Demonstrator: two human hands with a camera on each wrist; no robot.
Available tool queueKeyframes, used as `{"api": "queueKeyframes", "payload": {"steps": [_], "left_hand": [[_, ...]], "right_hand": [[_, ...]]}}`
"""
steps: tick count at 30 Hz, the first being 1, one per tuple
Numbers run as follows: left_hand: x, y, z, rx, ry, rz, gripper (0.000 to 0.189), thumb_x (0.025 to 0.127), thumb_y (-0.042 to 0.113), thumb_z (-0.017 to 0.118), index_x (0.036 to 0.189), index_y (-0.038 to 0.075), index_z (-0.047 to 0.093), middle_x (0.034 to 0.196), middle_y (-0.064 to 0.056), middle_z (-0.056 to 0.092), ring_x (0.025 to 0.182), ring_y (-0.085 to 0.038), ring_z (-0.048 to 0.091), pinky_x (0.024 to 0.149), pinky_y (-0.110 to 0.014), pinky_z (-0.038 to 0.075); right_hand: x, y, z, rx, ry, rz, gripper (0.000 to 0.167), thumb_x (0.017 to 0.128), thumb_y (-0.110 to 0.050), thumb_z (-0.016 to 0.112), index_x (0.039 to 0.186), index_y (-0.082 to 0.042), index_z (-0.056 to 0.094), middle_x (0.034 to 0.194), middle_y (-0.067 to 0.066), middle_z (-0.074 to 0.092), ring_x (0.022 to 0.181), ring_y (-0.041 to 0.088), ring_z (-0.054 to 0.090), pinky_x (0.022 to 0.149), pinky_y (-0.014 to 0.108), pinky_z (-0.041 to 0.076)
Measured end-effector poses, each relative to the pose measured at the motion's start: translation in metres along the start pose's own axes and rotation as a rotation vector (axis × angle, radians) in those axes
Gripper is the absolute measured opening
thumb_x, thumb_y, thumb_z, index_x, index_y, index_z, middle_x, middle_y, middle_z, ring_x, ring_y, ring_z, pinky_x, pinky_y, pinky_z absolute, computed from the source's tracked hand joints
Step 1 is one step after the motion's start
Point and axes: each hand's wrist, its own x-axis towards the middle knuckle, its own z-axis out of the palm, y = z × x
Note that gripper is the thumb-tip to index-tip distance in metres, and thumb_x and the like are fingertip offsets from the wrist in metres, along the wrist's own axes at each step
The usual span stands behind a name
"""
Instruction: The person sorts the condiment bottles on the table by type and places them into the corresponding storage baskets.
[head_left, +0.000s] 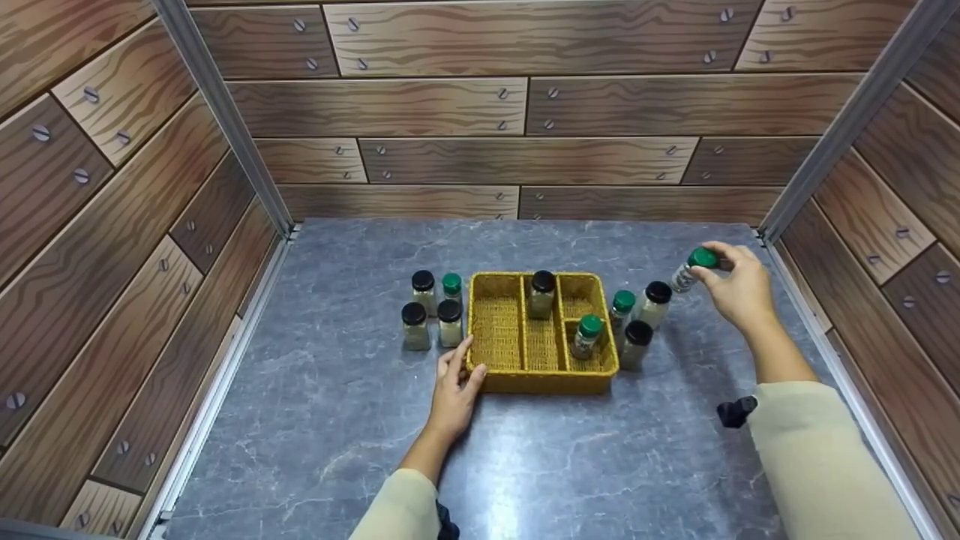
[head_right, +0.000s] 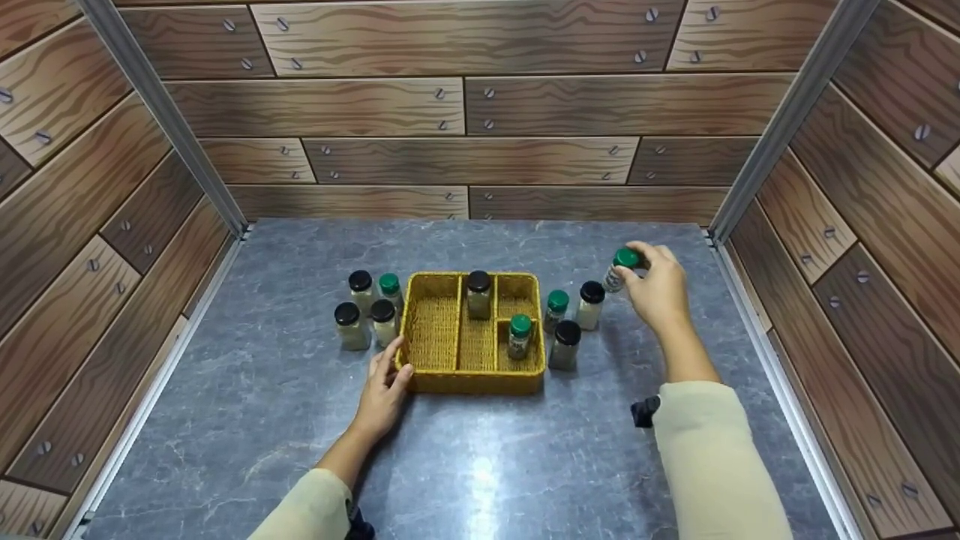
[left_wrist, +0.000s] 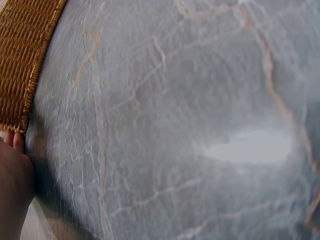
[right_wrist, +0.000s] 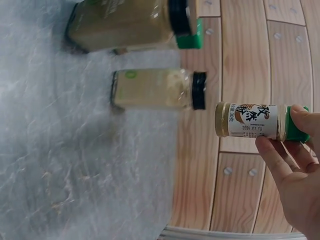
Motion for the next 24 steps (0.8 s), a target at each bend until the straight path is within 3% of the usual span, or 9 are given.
{"api": "queueKeyframes", "payload": {"steps": [3,6,8,10,13,19,24], "left_hand": [[0.000,0.001,0.000,0.003,0.000,-0.005,0.058,0.109,0.029,0.066,0.163,0.021,0.048,0.149,-0.020,0.046,0.117,-0.023,0.062,0.109,-0.044,0.054],[0.000,0.001,0.000,0.009,-0.001,-0.008,0.058,0.109,0.029,0.066,0.163,0.021,0.048,0.150,-0.020,0.046,0.119,-0.025,0.061,0.111,-0.045,0.054],[0.000,0.001,0.000,0.014,-0.001,-0.008,0.057,0.110,0.028,0.065,0.163,0.020,0.048,0.149,-0.020,0.046,0.120,-0.026,0.061,0.111,-0.046,0.054],[0.000,0.000,0.000,0.013,0.000,-0.007,0.057,0.110,0.027,0.065,0.163,0.019,0.048,0.149,-0.020,0.046,0.121,-0.026,0.061,0.111,-0.046,0.054],[0.000,0.000,0.000,0.014,0.002,-0.006,0.057,0.110,0.027,0.065,0.163,0.018,0.048,0.148,-0.020,0.047,0.122,-0.027,0.060,0.112,-0.046,0.054],[0.000,0.000,0.001,0.014,0.004,-0.003,0.057,0.110,0.028,0.065,0.163,0.018,0.048,0.149,-0.020,0.047,0.124,-0.028,0.061,0.111,-0.045,0.054],[0.000,-0.001,0.001,0.013,0.005,-0.003,0.057,0.110,0.028,0.065,0.163,0.019,0.049,0.149,-0.021,0.047,0.124,-0.030,0.062,0.110,-0.046,0.054]], "right_hand": [[0.002,-0.009,0.001,0.010,0.025,-0.015,0.046,0.101,-0.015,0.078,0.143,-0.002,0.066,0.134,0.026,0.064,0.127,0.044,0.066,0.107,0.051,0.053],[0.004,-0.018,0.004,0.021,0.028,-0.033,0.046,0.100,-0.015,0.080,0.142,-0.003,0.068,0.132,0.023,0.065,0.125,0.039,0.067,0.102,0.030,0.053],[0.005,-0.023,0.007,0.033,0.018,-0.048,0.046,0.099,-0.014,0.080,0.141,-0.002,0.068,0.132,0.022,0.065,0.125,0.038,0.067,0.101,0.026,0.053],[0.006,-0.027,0.012,0.053,0.001,-0.068,0.045,0.098,-0.012,0.081,0.140,0.000,0.068,0.131,0.024,0.065,0.125,0.040,0.068,0.105,0.033,0.056],[0.008,-0.032,0.019,0.069,-0.017,-0.089,0.043,0.097,-0.009,0.081,0.138,0.002,0.069,0.127,0.026,0.066,0.124,0.044,0.069,0.108,0.052,0.055],[0.010,-0.042,0.033,0.075,-0.032,-0.098,0.042,0.097,-0.009,0.081,0.136,0.001,0.070,0.124,0.024,0.067,0.123,0.042,0.070,0.105,0.044,0.053],[0.013,-0.051,0.046,0.110,-0.078,-0.100,0.042,0.098,-0.007,0.080,0.137,0.003,0.068,0.127,0.027,0.065,0.125,0.047,0.068,0.108,0.056,0.056]]}}
